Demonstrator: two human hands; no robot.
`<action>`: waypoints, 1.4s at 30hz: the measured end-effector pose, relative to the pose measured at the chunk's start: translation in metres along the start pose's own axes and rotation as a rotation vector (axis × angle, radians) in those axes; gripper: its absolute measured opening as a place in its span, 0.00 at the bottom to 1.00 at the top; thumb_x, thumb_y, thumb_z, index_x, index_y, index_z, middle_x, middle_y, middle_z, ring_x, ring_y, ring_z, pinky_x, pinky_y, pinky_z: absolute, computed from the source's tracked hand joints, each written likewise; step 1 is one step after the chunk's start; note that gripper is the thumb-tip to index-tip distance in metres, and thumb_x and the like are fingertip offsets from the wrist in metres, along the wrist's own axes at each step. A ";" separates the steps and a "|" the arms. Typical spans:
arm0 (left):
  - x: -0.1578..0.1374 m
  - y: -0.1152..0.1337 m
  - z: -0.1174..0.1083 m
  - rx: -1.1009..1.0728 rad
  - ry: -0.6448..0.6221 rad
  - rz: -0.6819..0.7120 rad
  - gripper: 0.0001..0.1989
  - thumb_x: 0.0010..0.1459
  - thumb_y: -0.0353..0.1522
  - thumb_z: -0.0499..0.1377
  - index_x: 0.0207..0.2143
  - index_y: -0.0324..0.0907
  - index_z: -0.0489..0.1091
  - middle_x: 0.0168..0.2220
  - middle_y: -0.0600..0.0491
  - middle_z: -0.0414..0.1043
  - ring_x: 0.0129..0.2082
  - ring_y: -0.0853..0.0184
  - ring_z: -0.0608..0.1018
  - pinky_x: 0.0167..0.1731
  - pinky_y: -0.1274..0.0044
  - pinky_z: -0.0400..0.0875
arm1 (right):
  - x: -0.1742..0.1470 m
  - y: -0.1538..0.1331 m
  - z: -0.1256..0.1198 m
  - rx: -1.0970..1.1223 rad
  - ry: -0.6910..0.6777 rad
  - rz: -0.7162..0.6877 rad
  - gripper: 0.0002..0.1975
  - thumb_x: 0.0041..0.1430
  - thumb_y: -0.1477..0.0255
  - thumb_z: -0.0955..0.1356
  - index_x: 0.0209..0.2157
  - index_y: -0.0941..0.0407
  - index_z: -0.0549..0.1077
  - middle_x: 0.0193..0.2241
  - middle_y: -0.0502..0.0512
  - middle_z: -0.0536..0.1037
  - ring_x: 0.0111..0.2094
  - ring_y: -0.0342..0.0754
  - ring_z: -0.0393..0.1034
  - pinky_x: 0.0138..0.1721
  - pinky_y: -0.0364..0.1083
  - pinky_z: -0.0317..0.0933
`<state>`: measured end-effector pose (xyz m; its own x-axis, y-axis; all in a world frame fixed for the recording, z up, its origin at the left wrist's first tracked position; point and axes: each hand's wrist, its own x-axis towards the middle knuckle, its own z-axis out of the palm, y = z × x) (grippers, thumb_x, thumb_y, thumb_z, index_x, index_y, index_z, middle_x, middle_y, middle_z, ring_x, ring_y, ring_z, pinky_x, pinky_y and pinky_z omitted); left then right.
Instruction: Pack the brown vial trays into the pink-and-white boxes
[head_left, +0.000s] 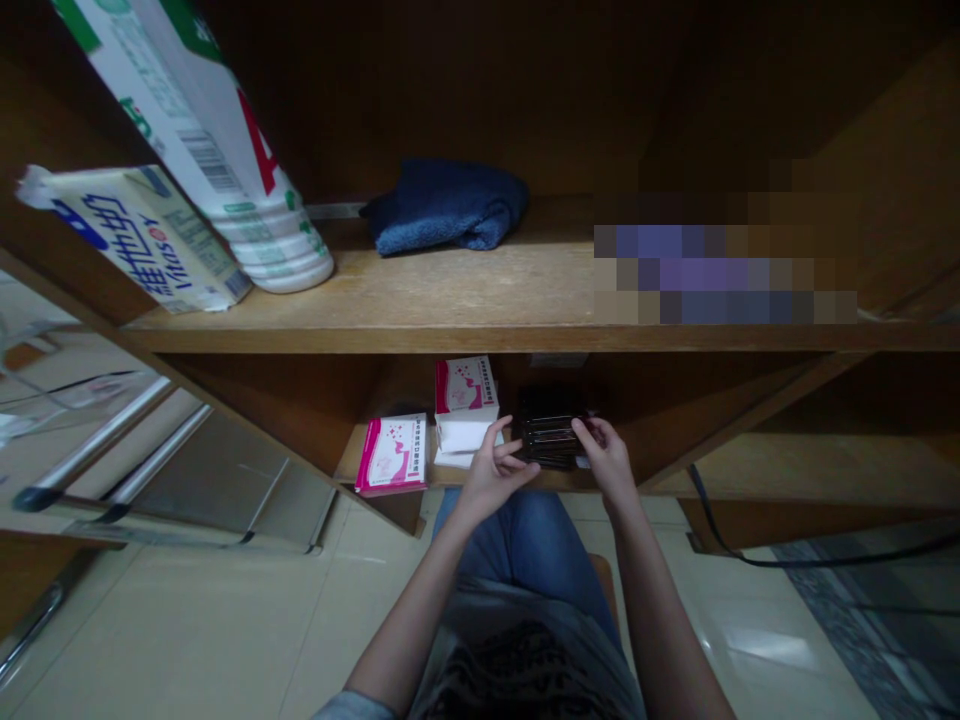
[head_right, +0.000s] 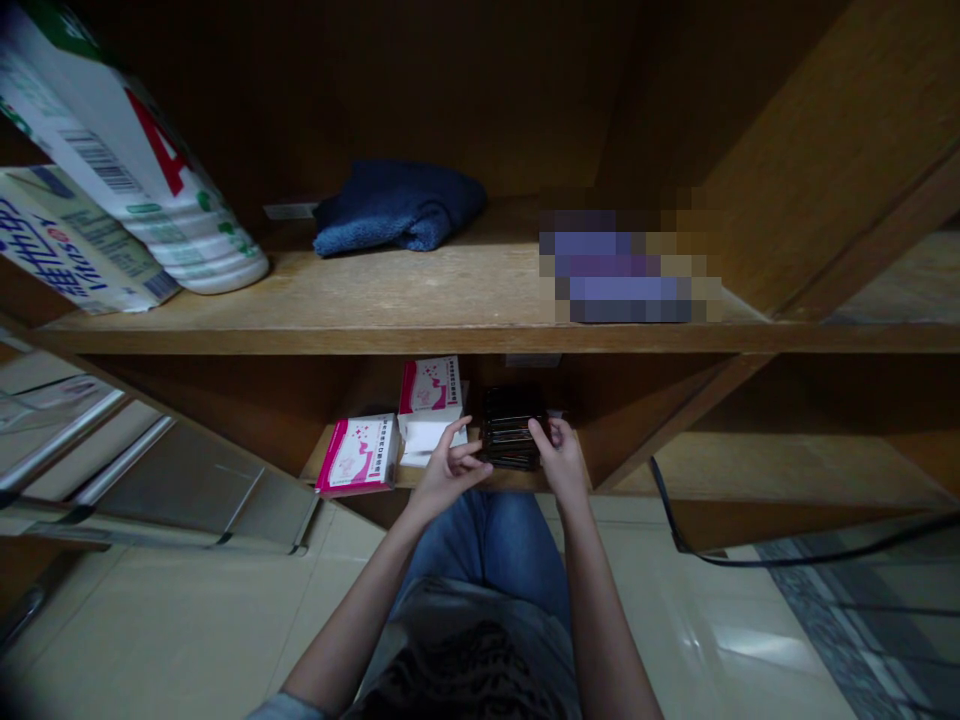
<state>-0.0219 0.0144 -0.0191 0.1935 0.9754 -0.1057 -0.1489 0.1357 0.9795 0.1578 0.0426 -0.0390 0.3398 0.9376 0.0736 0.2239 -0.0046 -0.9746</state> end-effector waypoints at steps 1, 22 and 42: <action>-0.002 0.003 0.002 -0.045 0.015 -0.006 0.40 0.42 0.33 0.67 0.57 0.44 0.53 0.45 0.45 0.72 0.27 0.75 0.76 0.33 0.80 0.68 | -0.002 -0.006 0.000 0.080 0.000 0.039 0.21 0.46 0.51 0.66 0.33 0.54 0.68 0.31 0.53 0.75 0.33 0.50 0.71 0.29 0.46 0.69; -0.008 0.031 -0.010 -0.208 0.227 -0.031 0.22 0.46 0.44 0.63 0.41 0.40 0.68 0.38 0.51 0.73 0.32 0.70 0.75 0.22 0.83 0.69 | -0.032 -0.044 0.023 0.555 -0.348 0.206 0.22 0.43 0.62 0.73 0.40 0.51 0.67 0.37 0.50 0.77 0.37 0.47 0.73 0.31 0.45 0.71; -0.022 0.041 -0.029 0.349 0.081 0.583 0.18 0.48 0.31 0.61 0.44 0.42 0.68 0.47 0.47 0.69 0.49 0.60 0.71 0.51 0.67 0.63 | -0.040 -0.062 0.020 0.156 -0.462 -0.466 0.26 0.48 0.76 0.68 0.51 0.51 0.66 0.51 0.57 0.69 0.53 0.53 0.64 0.55 0.55 0.56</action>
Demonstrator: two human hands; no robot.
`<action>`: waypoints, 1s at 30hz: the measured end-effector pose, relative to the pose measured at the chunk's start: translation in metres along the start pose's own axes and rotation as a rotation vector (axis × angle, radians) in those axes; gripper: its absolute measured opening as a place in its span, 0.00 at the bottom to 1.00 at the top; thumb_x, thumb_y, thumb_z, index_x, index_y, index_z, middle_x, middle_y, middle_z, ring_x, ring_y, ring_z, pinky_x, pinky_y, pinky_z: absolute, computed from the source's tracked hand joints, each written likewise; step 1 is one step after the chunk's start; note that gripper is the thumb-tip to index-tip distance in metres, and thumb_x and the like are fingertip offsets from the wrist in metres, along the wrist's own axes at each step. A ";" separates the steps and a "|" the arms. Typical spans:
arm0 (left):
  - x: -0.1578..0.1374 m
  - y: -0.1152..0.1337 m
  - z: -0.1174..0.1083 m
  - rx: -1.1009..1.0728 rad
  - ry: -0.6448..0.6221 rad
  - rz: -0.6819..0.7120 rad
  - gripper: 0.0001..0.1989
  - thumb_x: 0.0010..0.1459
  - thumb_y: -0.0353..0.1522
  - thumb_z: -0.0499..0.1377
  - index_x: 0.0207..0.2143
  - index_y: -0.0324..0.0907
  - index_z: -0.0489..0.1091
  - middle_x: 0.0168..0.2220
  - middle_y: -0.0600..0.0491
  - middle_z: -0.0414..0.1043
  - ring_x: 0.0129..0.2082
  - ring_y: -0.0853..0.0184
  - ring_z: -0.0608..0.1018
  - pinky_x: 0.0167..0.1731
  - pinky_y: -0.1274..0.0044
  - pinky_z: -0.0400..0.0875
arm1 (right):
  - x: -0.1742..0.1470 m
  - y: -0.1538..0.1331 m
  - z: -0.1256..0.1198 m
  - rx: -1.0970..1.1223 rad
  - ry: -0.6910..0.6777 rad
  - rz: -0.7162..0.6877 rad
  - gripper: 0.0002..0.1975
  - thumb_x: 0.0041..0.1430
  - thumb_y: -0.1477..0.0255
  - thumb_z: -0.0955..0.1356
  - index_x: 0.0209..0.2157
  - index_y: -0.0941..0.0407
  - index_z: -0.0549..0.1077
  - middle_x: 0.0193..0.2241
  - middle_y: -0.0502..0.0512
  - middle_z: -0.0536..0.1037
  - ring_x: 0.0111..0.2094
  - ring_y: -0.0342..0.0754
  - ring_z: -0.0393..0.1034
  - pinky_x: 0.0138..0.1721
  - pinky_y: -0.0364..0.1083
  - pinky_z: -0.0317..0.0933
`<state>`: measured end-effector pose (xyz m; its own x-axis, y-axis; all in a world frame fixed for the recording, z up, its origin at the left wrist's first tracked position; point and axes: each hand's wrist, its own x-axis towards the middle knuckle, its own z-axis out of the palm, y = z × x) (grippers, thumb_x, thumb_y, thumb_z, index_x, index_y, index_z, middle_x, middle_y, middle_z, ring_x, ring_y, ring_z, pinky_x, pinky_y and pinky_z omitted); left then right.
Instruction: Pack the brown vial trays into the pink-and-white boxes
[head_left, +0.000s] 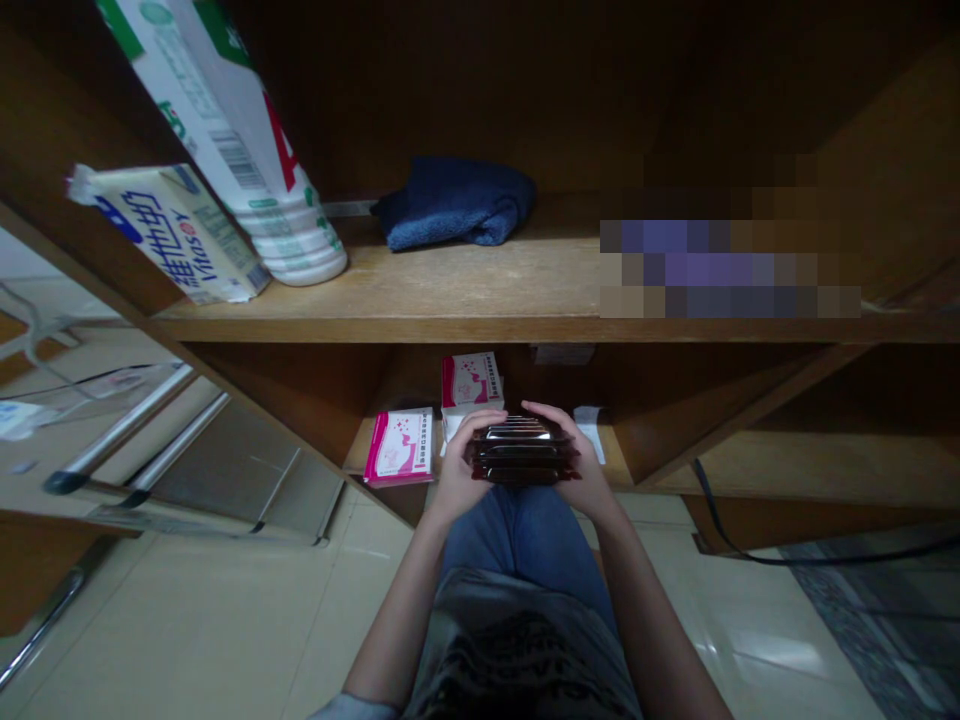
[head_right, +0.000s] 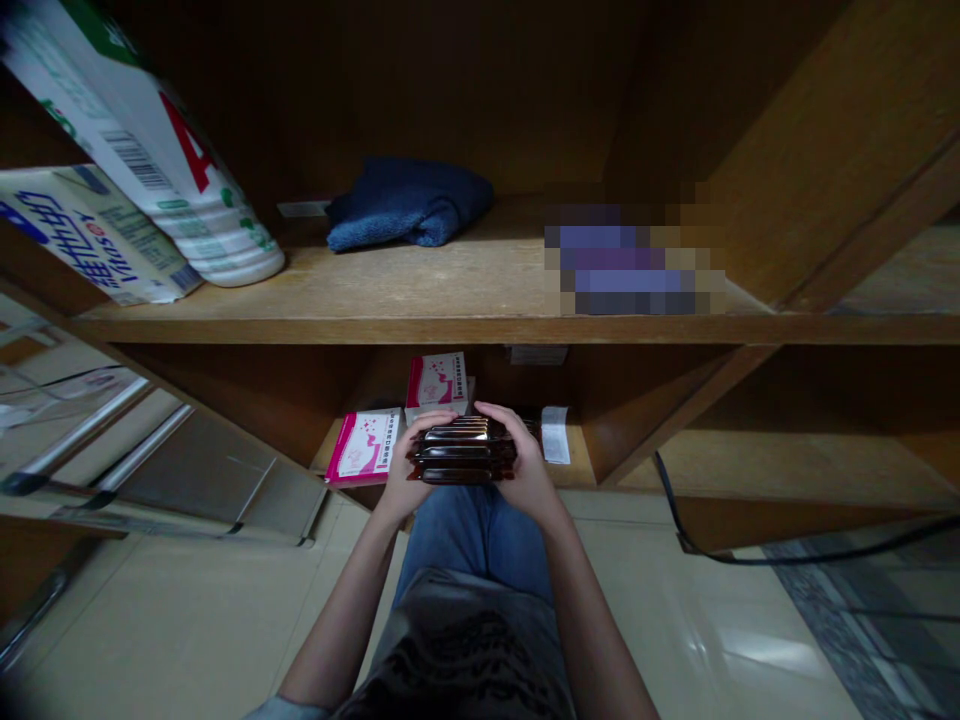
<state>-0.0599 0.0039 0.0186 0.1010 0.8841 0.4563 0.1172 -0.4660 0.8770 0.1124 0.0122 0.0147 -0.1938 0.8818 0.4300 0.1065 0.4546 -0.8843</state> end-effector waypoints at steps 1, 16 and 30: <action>-0.001 0.001 0.000 0.014 -0.017 -0.027 0.23 0.47 0.31 0.62 0.48 0.42 0.66 0.49 0.46 0.68 0.50 0.60 0.71 0.51 0.68 0.64 | -0.001 0.001 0.001 0.024 -0.002 0.029 0.27 0.48 0.76 0.69 0.52 0.51 0.65 0.51 0.57 0.70 0.52 0.53 0.64 0.55 0.55 0.57; 0.006 0.002 -0.002 -0.108 -0.009 -0.411 0.22 0.56 0.41 0.56 0.50 0.41 0.62 0.50 0.47 0.70 0.49 0.62 0.72 0.51 0.70 0.64 | -0.006 0.005 0.007 0.454 -0.063 0.429 0.37 0.48 0.65 0.72 0.59 0.50 0.56 0.43 0.53 0.77 0.44 0.51 0.72 0.45 0.52 0.67; 0.005 0.000 -0.004 -0.129 -0.033 -0.444 0.23 0.54 0.41 0.58 0.50 0.41 0.61 0.50 0.47 0.69 0.51 0.61 0.71 0.52 0.70 0.62 | -0.003 0.013 0.010 0.515 -0.070 0.471 0.34 0.45 0.67 0.73 0.54 0.52 0.60 0.40 0.54 0.78 0.40 0.49 0.74 0.43 0.50 0.68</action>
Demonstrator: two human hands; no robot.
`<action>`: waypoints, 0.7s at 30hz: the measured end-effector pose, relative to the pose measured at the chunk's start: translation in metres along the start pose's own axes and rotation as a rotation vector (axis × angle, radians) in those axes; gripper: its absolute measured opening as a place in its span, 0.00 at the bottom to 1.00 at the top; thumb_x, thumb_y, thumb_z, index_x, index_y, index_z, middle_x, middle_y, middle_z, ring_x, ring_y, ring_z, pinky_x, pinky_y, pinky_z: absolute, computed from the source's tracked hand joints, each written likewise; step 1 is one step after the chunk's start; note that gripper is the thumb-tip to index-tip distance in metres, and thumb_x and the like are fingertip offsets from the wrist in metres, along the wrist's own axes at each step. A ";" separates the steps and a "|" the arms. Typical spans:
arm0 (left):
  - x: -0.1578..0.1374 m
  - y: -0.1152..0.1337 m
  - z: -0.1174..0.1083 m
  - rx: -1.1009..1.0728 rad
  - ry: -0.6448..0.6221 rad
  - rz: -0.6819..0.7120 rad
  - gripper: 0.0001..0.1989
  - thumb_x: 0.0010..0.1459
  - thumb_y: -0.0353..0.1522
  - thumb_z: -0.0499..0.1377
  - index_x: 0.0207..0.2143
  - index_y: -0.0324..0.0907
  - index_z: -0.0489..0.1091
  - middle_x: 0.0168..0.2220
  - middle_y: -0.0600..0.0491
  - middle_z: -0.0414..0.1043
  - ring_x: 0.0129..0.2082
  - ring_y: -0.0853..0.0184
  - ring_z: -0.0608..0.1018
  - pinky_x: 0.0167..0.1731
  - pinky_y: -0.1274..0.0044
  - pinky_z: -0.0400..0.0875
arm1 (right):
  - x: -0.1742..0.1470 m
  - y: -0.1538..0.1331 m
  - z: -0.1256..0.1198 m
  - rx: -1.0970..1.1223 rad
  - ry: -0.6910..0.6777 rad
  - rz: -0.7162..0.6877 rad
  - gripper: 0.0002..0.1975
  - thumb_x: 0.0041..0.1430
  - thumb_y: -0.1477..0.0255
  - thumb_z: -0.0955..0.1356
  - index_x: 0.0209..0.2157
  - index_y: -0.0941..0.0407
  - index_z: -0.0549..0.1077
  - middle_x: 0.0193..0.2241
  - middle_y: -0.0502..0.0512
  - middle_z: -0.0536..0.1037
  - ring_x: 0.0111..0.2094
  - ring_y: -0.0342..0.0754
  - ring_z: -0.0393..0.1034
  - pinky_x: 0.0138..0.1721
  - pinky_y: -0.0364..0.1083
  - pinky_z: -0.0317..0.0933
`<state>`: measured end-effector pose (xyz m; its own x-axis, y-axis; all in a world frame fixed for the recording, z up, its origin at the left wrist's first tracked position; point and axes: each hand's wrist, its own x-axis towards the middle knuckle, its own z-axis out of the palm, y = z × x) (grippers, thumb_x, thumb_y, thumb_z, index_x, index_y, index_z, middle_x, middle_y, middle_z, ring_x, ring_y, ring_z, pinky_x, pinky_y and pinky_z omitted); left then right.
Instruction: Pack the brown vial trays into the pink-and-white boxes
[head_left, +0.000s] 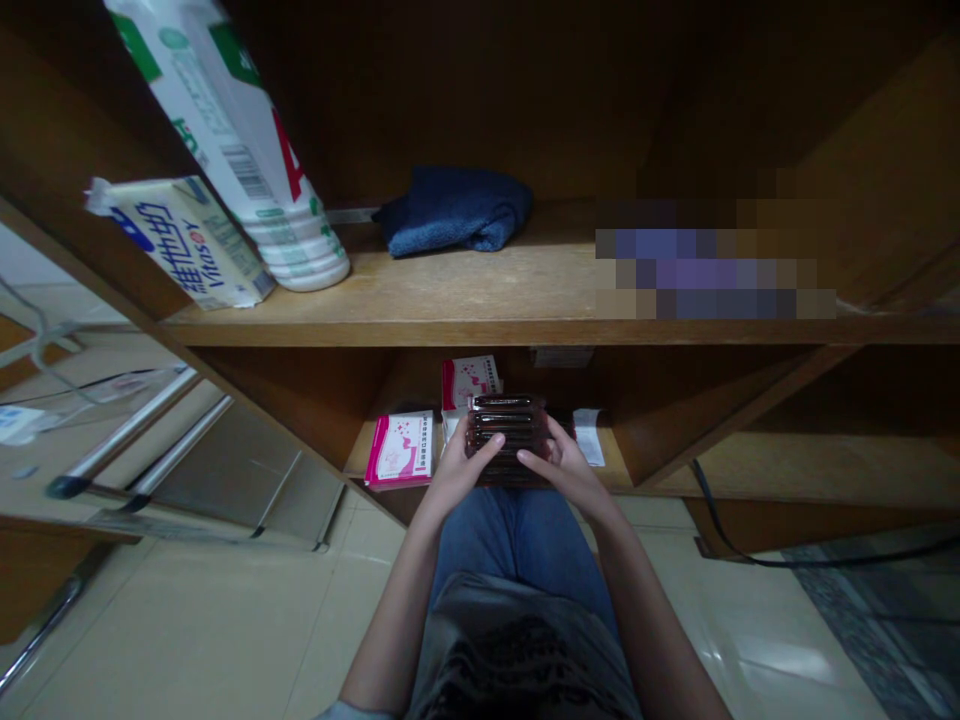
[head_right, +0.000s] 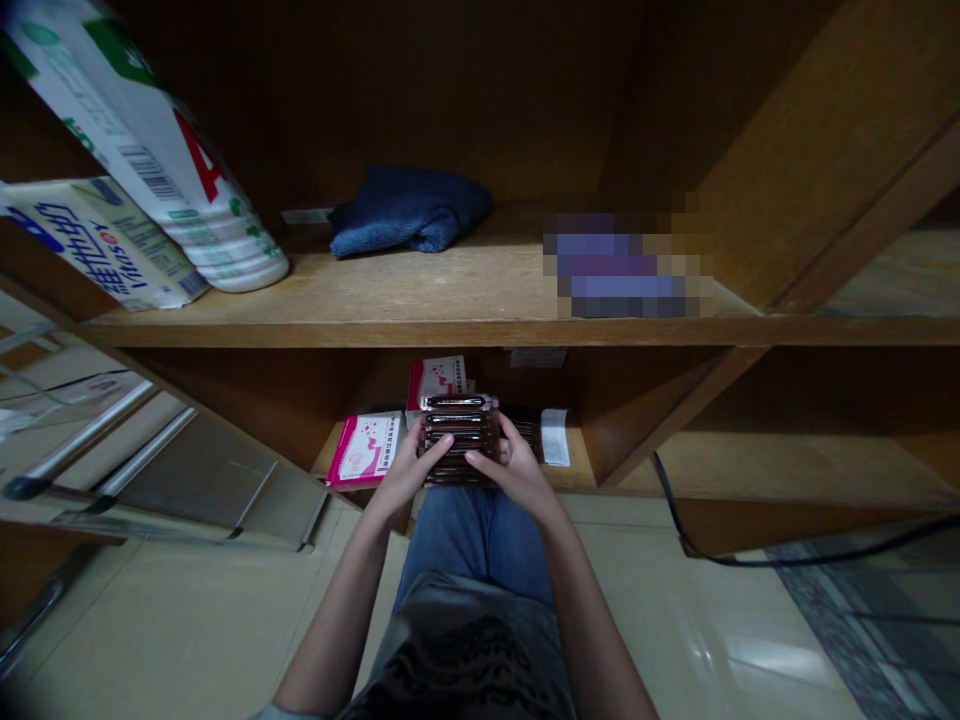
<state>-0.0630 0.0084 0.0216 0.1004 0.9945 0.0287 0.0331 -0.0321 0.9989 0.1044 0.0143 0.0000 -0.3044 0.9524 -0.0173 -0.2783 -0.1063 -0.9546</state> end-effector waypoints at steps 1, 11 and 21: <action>0.000 -0.001 0.000 0.008 -0.004 0.008 0.24 0.54 0.41 0.59 0.50 0.41 0.61 0.50 0.47 0.69 0.51 0.61 0.71 0.53 0.69 0.62 | -0.001 -0.001 -0.001 -0.013 0.003 -0.007 0.34 0.46 0.67 0.73 0.54 0.52 0.59 0.42 0.54 0.78 0.41 0.49 0.74 0.44 0.50 0.68; -0.001 0.002 -0.002 -0.007 -0.055 0.120 0.31 0.46 0.36 0.66 0.52 0.42 0.60 0.49 0.46 0.69 0.49 0.59 0.72 0.50 0.68 0.65 | -0.005 -0.003 -0.008 -0.208 0.022 -0.164 0.40 0.45 0.68 0.74 0.59 0.51 0.55 0.51 0.58 0.71 0.50 0.52 0.67 0.52 0.53 0.61; -0.005 0.001 -0.006 0.035 -0.096 0.194 0.37 0.42 0.33 0.68 0.55 0.44 0.59 0.50 0.47 0.67 0.49 0.59 0.71 0.49 0.70 0.66 | -0.009 -0.009 -0.008 -0.374 -0.057 -0.245 0.35 0.46 0.68 0.74 0.56 0.54 0.61 0.52 0.60 0.70 0.52 0.53 0.66 0.54 0.53 0.59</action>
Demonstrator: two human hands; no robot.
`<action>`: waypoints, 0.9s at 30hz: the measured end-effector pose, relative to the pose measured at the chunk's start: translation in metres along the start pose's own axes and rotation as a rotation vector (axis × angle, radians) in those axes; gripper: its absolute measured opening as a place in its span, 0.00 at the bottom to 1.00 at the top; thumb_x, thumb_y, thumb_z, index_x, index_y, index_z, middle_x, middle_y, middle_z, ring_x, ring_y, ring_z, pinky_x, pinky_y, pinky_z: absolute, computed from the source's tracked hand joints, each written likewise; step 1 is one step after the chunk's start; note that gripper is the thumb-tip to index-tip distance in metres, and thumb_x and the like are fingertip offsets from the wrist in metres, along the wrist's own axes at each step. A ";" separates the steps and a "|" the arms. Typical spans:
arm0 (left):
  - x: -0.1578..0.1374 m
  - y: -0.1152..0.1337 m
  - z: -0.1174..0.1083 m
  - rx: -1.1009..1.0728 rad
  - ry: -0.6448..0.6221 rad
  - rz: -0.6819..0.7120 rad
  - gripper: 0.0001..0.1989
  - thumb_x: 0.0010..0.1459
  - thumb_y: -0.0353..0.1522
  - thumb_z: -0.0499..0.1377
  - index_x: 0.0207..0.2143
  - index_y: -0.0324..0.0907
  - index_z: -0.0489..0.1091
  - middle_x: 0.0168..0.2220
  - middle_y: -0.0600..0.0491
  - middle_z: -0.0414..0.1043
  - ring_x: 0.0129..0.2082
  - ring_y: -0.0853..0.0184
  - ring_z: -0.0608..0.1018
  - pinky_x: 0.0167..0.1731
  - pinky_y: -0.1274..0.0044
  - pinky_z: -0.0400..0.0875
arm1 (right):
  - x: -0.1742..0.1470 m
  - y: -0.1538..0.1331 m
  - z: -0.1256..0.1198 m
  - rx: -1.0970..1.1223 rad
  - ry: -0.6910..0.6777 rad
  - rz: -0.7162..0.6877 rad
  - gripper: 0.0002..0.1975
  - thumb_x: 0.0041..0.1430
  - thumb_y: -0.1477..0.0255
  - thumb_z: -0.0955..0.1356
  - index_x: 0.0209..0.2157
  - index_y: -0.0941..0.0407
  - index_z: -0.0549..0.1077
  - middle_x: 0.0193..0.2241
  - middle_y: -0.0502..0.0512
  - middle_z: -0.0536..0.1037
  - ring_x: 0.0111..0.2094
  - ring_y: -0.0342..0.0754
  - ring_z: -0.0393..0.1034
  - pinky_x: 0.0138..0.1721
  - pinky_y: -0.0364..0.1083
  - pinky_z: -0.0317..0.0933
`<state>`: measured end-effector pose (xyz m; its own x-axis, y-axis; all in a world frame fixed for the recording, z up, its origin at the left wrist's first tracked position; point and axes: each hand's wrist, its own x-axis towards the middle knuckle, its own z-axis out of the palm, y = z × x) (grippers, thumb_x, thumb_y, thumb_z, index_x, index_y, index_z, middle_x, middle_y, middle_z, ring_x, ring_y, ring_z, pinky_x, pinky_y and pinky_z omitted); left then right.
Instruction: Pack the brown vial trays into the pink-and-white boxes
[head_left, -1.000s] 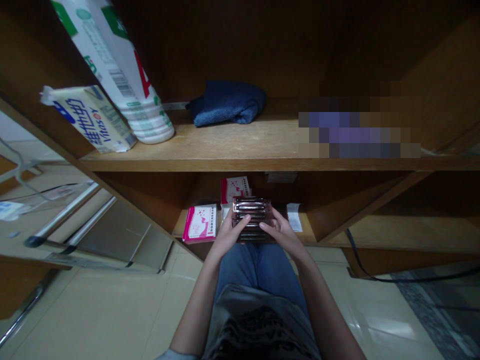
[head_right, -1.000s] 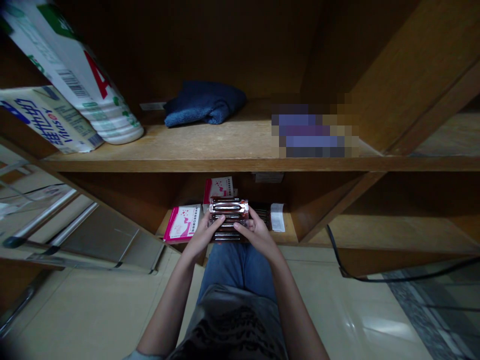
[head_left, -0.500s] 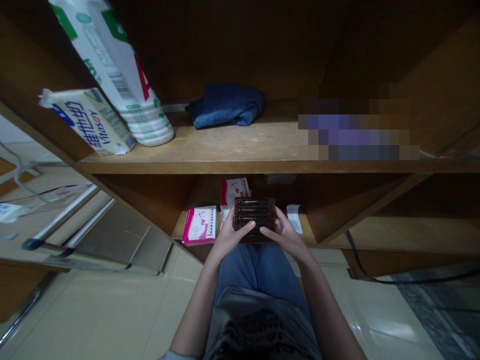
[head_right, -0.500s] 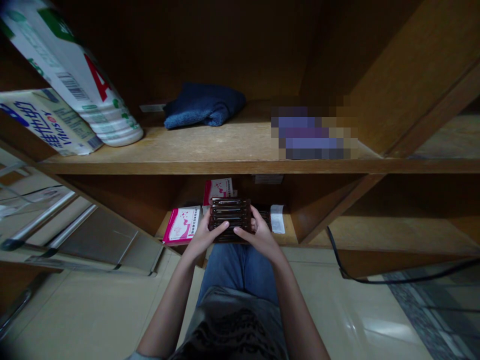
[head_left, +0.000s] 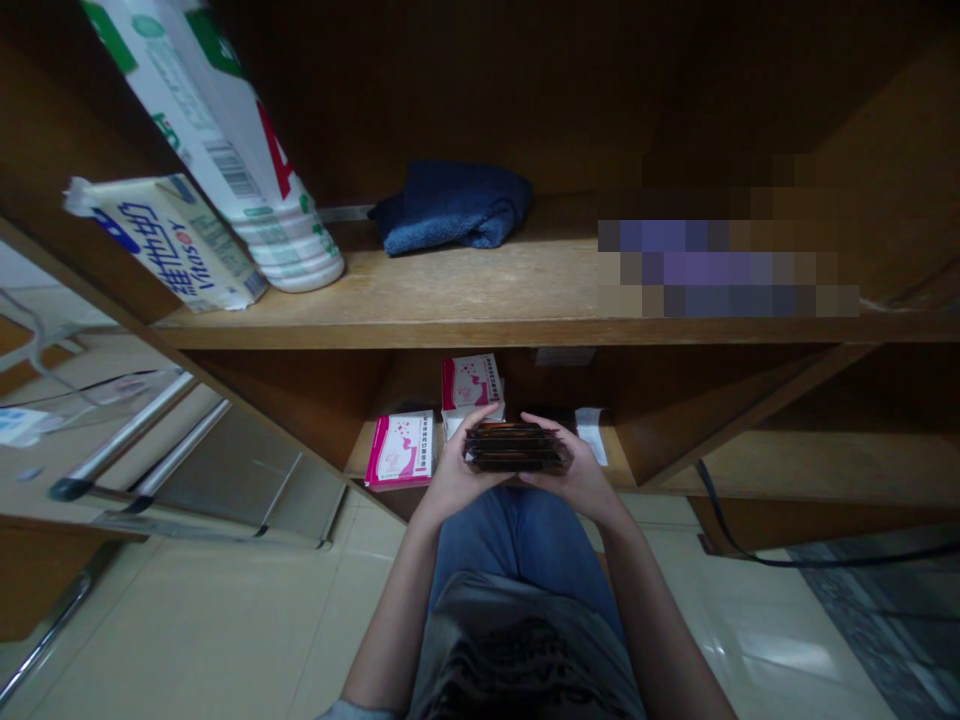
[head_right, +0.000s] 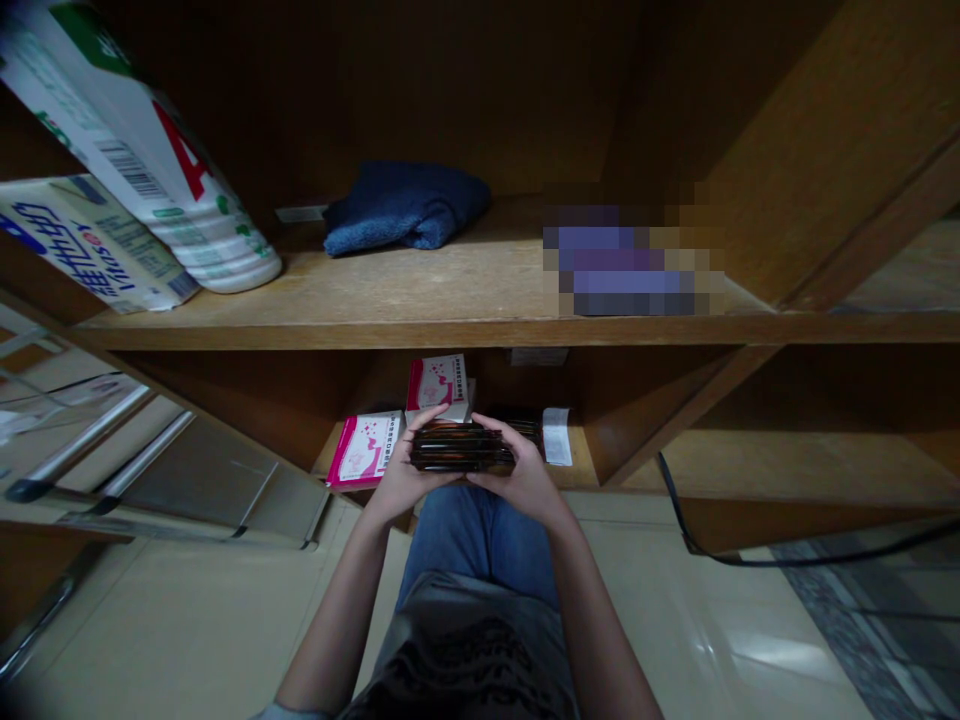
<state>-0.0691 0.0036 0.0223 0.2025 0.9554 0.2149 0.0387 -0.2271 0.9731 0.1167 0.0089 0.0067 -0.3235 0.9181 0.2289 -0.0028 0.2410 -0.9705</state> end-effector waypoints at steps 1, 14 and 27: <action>0.000 -0.001 0.000 0.005 0.008 0.005 0.37 0.42 0.33 0.68 0.55 0.43 0.59 0.51 0.46 0.66 0.49 0.59 0.71 0.49 0.70 0.66 | 0.000 -0.002 0.000 0.016 0.000 0.003 0.36 0.46 0.68 0.74 0.57 0.54 0.60 0.53 0.60 0.70 0.52 0.53 0.66 0.53 0.52 0.60; 0.002 -0.002 0.007 -0.095 0.072 -0.073 0.37 0.42 0.32 0.68 0.55 0.41 0.58 0.51 0.44 0.68 0.51 0.58 0.71 0.52 0.67 0.63 | 0.000 0.000 0.001 0.206 0.057 0.060 0.51 0.46 0.68 0.74 0.62 0.50 0.40 0.47 0.58 0.73 0.47 0.50 0.69 0.50 0.51 0.61; 0.003 -0.016 0.015 -0.472 0.255 -0.403 0.26 0.44 0.35 0.67 0.47 0.38 0.67 0.45 0.46 0.74 0.46 0.57 0.75 0.47 0.66 0.68 | 0.010 0.060 -0.068 -0.345 0.657 0.267 0.33 0.49 0.61 0.68 0.54 0.61 0.60 0.21 0.49 0.74 0.20 0.46 0.68 0.23 0.45 0.63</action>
<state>-0.0543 0.0071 0.0059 0.0222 0.9762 -0.2159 -0.3807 0.2079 0.9010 0.1771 0.0541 -0.0437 0.3543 0.9305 0.0934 0.3251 -0.0289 -0.9452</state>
